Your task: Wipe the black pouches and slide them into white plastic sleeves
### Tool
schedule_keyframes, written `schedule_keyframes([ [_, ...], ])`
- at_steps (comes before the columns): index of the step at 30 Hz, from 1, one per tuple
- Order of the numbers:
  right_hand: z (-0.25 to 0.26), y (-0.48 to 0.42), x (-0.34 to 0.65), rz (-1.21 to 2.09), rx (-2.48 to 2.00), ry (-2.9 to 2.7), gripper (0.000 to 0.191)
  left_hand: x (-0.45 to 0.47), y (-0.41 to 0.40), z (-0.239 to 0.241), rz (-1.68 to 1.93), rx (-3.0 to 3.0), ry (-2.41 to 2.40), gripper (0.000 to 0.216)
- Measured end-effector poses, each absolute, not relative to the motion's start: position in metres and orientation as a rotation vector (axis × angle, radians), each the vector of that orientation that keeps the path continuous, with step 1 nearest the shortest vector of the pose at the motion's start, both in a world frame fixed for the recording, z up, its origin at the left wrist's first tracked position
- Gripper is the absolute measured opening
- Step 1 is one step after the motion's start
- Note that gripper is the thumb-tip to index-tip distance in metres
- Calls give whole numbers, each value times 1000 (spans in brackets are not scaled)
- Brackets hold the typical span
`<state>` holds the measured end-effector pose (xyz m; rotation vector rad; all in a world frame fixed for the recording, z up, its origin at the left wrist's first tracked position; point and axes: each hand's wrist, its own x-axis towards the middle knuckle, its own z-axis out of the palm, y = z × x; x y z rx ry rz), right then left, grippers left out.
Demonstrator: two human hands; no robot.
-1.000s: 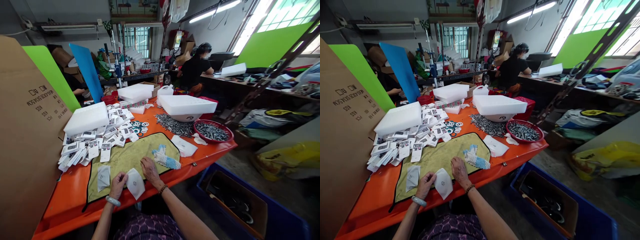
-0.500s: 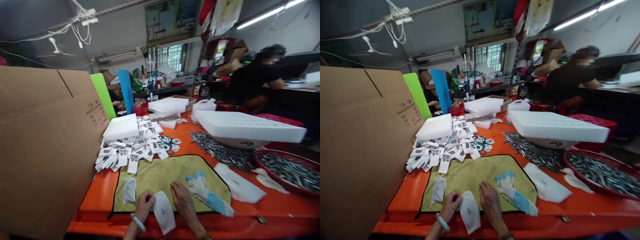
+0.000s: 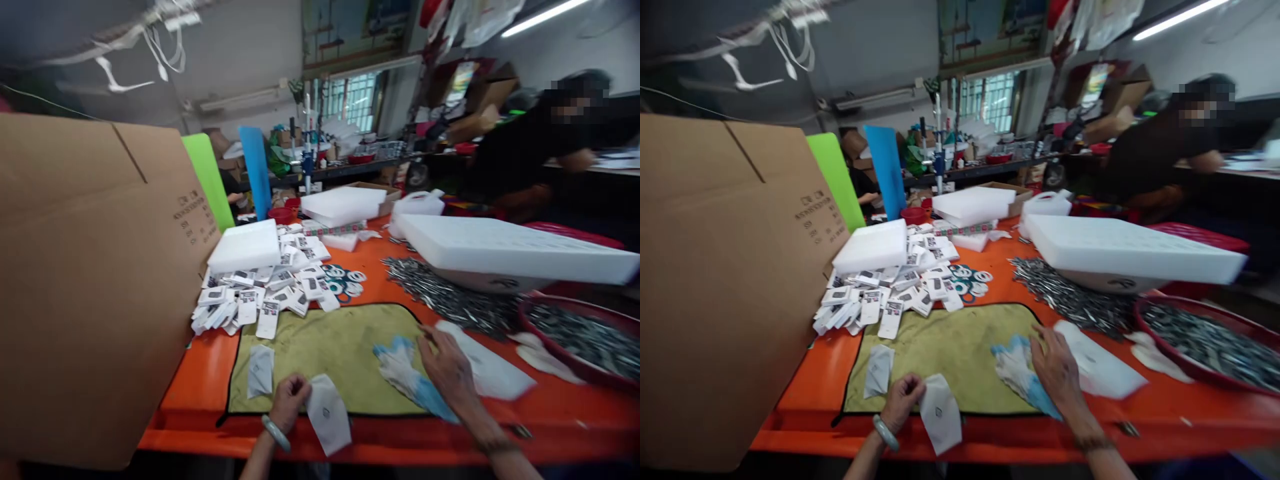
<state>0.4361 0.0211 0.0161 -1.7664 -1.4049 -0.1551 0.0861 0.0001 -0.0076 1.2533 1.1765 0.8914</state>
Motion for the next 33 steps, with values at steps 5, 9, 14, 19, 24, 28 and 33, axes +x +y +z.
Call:
schedule_keyframes([
  [5, 32, 6, 507, -234, -2415, -1388, 43, 82, 0, -4, 869, 1249, 1154, 47],
  [9, 15, -8, 528, -82, -2566, -1462, 35, 81, 0, -4, 870, 1249, 1133, 44],
  [14, 20, -1, 533, -63, -2488, -1326, 29, 81, 0, -1, 866, 1248, 1140, 43],
  [19, 64, 28, 512, -255, -2190, -1205, 26, 80, 0, -4, 873, 1238, 1122, 45],
  [24, 95, 65, 491, -369, -1954, -1242, 22, 79, 0, -7, 874, 1238, 1125, 45],
  [28, 81, 88, 479, -288, -1986, -1372, 23, 80, 0, -7, 878, 1248, 1131, 45],
  [33, 44, 88, 469, -57, -2024, -1602, 18, 79, 1, -8, 881, 1235, 1122, 45],
])
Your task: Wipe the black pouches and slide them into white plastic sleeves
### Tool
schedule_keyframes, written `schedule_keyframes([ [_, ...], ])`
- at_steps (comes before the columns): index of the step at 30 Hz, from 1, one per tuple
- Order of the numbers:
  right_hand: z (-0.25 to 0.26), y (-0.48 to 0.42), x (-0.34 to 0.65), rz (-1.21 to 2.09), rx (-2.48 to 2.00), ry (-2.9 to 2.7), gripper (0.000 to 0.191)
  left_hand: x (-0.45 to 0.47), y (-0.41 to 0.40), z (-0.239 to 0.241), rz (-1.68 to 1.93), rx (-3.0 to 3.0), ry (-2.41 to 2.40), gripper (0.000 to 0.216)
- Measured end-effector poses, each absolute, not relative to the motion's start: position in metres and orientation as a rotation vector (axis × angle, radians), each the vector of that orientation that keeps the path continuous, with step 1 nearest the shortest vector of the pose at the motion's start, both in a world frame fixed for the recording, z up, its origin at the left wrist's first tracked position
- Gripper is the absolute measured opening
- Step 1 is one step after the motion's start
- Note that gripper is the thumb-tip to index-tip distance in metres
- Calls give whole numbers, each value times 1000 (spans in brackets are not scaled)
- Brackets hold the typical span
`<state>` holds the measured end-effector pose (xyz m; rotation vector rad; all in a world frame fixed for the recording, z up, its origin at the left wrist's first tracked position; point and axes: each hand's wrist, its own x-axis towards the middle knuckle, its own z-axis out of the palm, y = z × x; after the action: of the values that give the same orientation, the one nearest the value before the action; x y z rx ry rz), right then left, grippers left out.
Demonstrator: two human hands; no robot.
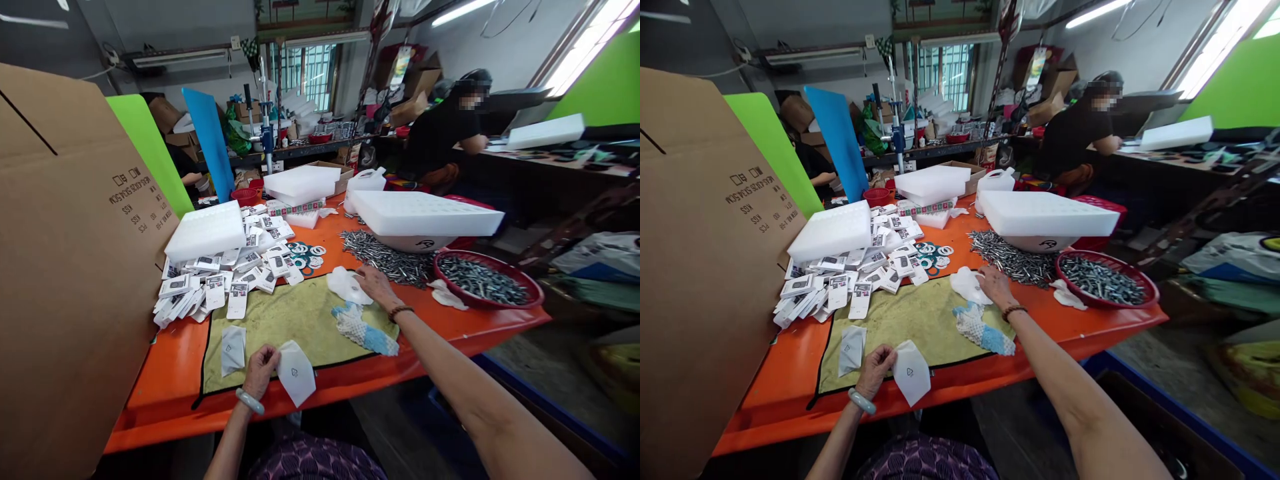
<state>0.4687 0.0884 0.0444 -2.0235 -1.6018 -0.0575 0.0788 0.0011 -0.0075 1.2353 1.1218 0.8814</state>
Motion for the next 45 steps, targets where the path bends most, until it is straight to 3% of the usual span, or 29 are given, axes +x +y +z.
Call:
schedule_keyframes([
  [6, 26, 49, 455, -84, -1952, -1620, 30, 79, 0, -3, 887, 1255, 1132, 41],
  [16, -28, -21, 384, -78, -1784, -1796, 33, 78, -1, 4, 850, 1288, 1150, 40],
  [28, 38, -23, 386, 471, -1790, -909, 56, 78, 1, 2, 843, 1280, 1152, 43],
  [31, 47, -27, 388, 441, -1786, -956, 49, 76, 1, -4, 841, 1289, 1148, 42],
  [35, 32, -39, 371, 378, -1747, -1393, 23, 75, 1, -7, 850, 1306, 1158, 41],
  [38, 14, -50, 364, 357, -1700, -1669, 23, 75, 1, -4, 848, 1304, 1144, 43],
  [45, 14, -76, 449, 239, -2225, -1305, 20, 77, 1, 3, 840, 1290, 1158, 46],
])
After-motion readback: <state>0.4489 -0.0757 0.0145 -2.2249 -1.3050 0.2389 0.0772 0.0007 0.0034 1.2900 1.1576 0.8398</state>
